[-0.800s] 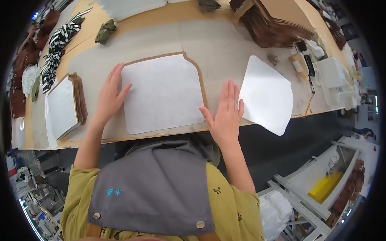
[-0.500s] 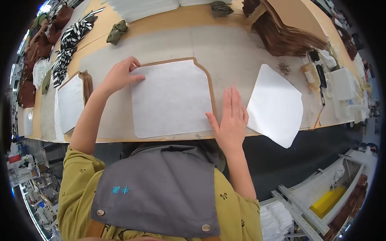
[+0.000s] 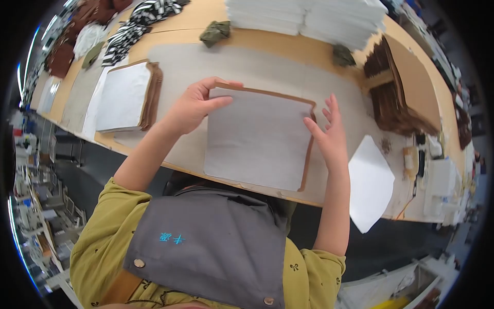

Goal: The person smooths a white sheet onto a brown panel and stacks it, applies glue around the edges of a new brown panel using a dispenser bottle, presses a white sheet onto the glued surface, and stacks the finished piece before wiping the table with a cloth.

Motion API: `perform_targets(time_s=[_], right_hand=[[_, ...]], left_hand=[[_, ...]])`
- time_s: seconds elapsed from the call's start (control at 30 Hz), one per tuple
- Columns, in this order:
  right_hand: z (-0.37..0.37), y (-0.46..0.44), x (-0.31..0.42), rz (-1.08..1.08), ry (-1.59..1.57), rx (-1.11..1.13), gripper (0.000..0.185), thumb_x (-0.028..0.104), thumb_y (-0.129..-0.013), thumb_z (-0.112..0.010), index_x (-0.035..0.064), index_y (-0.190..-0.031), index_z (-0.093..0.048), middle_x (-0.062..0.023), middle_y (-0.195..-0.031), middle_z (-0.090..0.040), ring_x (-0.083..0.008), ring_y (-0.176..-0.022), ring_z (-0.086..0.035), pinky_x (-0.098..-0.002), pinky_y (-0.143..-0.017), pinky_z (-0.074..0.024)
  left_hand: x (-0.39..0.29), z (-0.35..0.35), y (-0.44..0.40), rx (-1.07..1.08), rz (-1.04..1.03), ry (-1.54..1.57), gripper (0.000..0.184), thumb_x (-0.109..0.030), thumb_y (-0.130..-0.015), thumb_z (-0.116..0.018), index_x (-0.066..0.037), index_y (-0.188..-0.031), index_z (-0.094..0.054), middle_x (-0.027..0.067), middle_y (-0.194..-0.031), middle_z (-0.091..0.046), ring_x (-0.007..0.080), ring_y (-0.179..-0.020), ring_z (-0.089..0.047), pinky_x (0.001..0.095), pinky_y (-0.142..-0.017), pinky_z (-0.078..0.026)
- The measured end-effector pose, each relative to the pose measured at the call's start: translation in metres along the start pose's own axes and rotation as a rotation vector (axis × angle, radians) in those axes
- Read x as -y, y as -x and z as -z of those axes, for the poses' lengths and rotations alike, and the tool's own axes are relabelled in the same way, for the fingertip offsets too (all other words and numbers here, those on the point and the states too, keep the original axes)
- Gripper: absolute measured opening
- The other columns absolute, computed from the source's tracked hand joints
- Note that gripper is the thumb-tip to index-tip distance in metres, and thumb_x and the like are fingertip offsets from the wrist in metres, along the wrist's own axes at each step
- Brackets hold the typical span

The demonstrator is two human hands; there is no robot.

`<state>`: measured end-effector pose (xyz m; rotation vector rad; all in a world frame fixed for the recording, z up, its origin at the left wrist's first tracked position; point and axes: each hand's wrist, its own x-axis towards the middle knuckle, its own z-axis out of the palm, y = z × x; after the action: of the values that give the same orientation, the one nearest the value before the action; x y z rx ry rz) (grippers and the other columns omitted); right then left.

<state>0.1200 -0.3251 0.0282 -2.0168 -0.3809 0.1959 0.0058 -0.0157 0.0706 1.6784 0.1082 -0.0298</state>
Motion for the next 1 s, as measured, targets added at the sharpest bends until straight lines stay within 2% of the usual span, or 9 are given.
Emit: perform_targets(time_s=[0.1, 0.2, 0.43, 0.5, 0.57, 0.77, 0.87, 0.93, 1.0], right_hand=[[-0.008, -0.011, 0.01, -0.063, -0.302, 0.13, 0.063, 0.018, -0.091, -0.074, 0.0017, -0.146, -0.048, -0.0091, -0.126, -0.065, -0.0196, -0.115, -0.06, -0.0334, -0.102, -0.0443], [-0.011, 0.0, 0.011, -0.124, -0.414, 0.113, 0.018, 0.011, -0.092, -0.073, -0.0019, -0.105, -0.071, -0.0014, -0.098, -0.069, -0.0107, -0.091, -0.062, -0.0291, -0.088, -0.0473], [0.021, 0.035, 0.048, 0.039, -0.697, -0.051, 0.014, 0.01, -0.099, -0.065, 0.0025, -0.112, -0.065, -0.0051, -0.107, -0.07, -0.0142, -0.099, -0.064, -0.0314, -0.091, -0.0517], [0.028, 0.044, 0.061, 0.026, -0.642, -0.098, 0.019, 0.011, -0.102, -0.061, 0.0029, -0.119, -0.062, -0.0081, -0.117, -0.068, -0.0175, -0.107, -0.064, -0.0353, -0.094, -0.0532], [0.029, 0.053, 0.056, 0.099, -0.674, -0.321, 0.023, 0.01, -0.103, -0.057, 0.0042, -0.125, -0.059, -0.0097, -0.126, -0.064, -0.0196, -0.115, -0.062, -0.038, -0.098, -0.0534], [0.03, 0.063, 0.018, 0.406, -0.945, -0.095, 0.029, 0.002, -0.102, -0.055, 0.0073, -0.129, -0.062, -0.0065, -0.138, -0.061, -0.023, -0.128, -0.057, -0.0373, -0.112, -0.0452], [0.031, 0.064, 0.016, 0.463, -0.869, -0.059, 0.028, 0.0, -0.099, -0.058, 0.0072, -0.126, -0.064, -0.0086, -0.136, -0.063, -0.0245, -0.131, -0.055, -0.0416, -0.113, -0.0439], [0.036, 0.07, 0.001, 0.487, -0.669, -0.034, 0.02, -0.002, -0.094, -0.063, 0.0076, -0.111, -0.069, -0.0108, -0.135, -0.063, -0.0279, -0.134, -0.052, -0.0452, -0.114, -0.0412], [0.04, 0.075, -0.008, 0.427, -0.457, 0.017, 0.016, -0.004, -0.091, -0.065, 0.0073, -0.103, -0.07, -0.0117, -0.135, -0.064, -0.0296, -0.135, -0.051, -0.0458, -0.114, -0.0408]], left_hand=[[-0.001, 0.003, 0.012, 0.015, -0.082, 0.186, 0.033, -0.009, -0.096, -0.068, -0.003, -0.128, -0.064, -0.0002, -0.117, -0.067, 0.0035, -0.096, -0.058, 0.0204, -0.084, -0.047], [-0.001, 0.01, 0.02, -0.079, -0.004, 0.133, 0.035, -0.01, -0.095, -0.069, -0.001, -0.129, -0.063, 0.0, -0.115, -0.067, 0.0031, -0.095, -0.058, 0.0199, -0.084, -0.048], [0.024, 0.017, 0.037, 0.152, 0.033, 0.319, 0.04, -0.02, -0.094, -0.073, -0.003, -0.129, -0.066, 0.0022, -0.112, -0.071, 0.0096, -0.098, -0.062, 0.026, -0.091, -0.049], [0.029, 0.012, 0.046, 0.168, 0.079, -0.011, 0.035, -0.02, -0.094, -0.073, -0.004, -0.124, -0.07, 0.0029, -0.114, -0.072, 0.0108, -0.1, -0.064, 0.0273, -0.093, -0.05], [0.021, 0.004, 0.053, 0.136, 0.056, 0.19, 0.03, -0.019, -0.094, -0.073, -0.004, -0.12, -0.073, 0.0029, -0.111, -0.073, 0.0102, -0.099, -0.064, 0.0286, -0.093, -0.051], [-0.015, 0.011, 0.066, -0.142, -0.473, -0.086, 0.018, -0.005, -0.094, -0.07, -0.007, -0.111, -0.075, 0.0049, -0.128, -0.067, 0.0147, -0.105, -0.066, 0.0321, -0.092, -0.054], [-0.011, 0.023, 0.06, -0.15, -0.761, -0.177, 0.016, -0.003, -0.087, -0.073, -0.011, -0.1, -0.075, 0.0043, -0.127, -0.068, 0.0198, -0.109, -0.067, 0.0345, -0.093, -0.054], [0.0, 0.035, 0.058, -0.162, -1.032, -0.63, 0.024, 0.0, -0.078, -0.076, -0.014, -0.098, -0.073, -0.0006, -0.127, -0.068, 0.0212, -0.114, -0.065, 0.0365, -0.095, -0.053], [0.021, 0.036, 0.067, -0.148, -0.985, -0.728, 0.027, 0.0, -0.075, -0.076, -0.015, -0.098, -0.073, -0.0026, -0.126, -0.068, 0.0207, -0.116, -0.064, 0.0373, -0.097, -0.052]])
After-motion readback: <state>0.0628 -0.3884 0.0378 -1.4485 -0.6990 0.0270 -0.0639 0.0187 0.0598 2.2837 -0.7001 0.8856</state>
